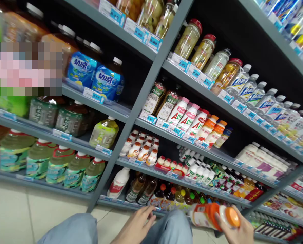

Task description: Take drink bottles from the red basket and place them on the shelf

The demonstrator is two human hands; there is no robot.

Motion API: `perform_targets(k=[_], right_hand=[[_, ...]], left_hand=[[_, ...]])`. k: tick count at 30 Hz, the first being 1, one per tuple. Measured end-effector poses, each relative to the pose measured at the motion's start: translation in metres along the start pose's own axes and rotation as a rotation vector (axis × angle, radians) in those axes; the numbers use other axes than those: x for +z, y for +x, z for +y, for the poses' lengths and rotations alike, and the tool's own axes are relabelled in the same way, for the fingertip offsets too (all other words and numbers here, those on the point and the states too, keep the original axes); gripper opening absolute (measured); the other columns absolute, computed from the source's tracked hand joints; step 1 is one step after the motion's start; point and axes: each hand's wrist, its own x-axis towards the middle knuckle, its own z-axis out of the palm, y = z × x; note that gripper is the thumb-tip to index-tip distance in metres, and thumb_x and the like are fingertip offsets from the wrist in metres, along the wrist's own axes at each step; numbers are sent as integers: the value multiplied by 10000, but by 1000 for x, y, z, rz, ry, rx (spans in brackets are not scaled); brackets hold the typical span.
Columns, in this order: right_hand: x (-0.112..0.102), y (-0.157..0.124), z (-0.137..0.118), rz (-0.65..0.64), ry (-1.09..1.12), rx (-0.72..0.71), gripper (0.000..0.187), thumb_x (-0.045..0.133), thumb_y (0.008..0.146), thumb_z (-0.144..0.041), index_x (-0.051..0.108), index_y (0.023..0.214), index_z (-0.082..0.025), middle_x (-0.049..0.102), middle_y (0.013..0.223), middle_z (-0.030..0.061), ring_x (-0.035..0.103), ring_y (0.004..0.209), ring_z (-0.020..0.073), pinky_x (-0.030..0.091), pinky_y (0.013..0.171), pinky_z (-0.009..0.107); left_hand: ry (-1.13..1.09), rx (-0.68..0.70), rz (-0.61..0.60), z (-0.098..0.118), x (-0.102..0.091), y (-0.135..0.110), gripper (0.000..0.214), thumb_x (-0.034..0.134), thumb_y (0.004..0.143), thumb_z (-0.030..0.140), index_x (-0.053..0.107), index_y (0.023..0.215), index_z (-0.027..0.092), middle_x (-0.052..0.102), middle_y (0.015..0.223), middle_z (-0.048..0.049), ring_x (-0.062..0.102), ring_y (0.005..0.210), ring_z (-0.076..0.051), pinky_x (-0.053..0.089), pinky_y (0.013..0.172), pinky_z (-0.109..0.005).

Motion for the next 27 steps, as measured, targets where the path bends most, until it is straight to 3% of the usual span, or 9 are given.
perform_targets(k=[2,5,9,13,15,18,23,27], right_hand=[[23,16,-22,-74,138,-83,552,787,597,-652,710,827,-156,736,743,107,685,661,279,563,640,362],[62,32,-74,-249,422,-204,442,764,664,-611,595,684,-203,596,604,-2,530,544,170,451,538,287],[123,33,-148,-530,823,-216,411,767,695,-564,541,688,-221,527,633,-24,452,580,156,393,557,286],[191,11,-189,-724,1110,-107,355,820,687,-455,631,889,-233,621,817,6,555,732,201,479,702,326],[218,-7,-195,-768,1249,25,399,829,685,-417,654,998,-244,673,941,25,618,853,230,513,809,351],[241,-32,-194,-769,1432,396,498,835,671,-418,639,1102,-264,715,1073,33,673,995,253,537,901,368],[243,-36,-193,-809,1581,926,406,770,737,-509,626,996,-231,750,935,34,728,772,231,578,686,336],[238,-15,-185,-810,1560,1249,427,740,731,-580,613,915,-216,712,756,6,688,610,191,554,554,297]], left_hand=[[-260,-78,32,2,5,11,573,413,926,664,671,1233,255,704,1251,-104,621,1204,-297,497,1036,-432],[-742,-254,6,4,13,25,832,419,784,865,617,1282,229,701,1235,-136,657,1105,-320,569,831,-429],[-1206,-316,-52,3,11,30,941,262,767,907,660,1228,190,737,1152,-170,704,912,-303,555,695,-407],[-1254,-485,279,-1,-12,28,739,151,931,649,640,1222,179,746,1107,-155,654,716,-202,489,593,-317],[-1221,-517,373,-2,-24,31,703,124,959,568,595,1295,170,727,1169,-160,660,755,-193,490,611,-302],[-1183,-553,326,-4,-29,36,678,121,969,525,570,1319,158,706,1201,-169,663,800,-191,492,637,-295],[-1177,-541,110,-6,-12,31,715,128,935,599,594,1270,173,711,1087,-167,638,811,-242,452,647,-340],[-1124,-392,-106,3,-3,20,665,339,862,696,672,1048,151,710,1052,-184,624,837,-276,451,673,-380]])
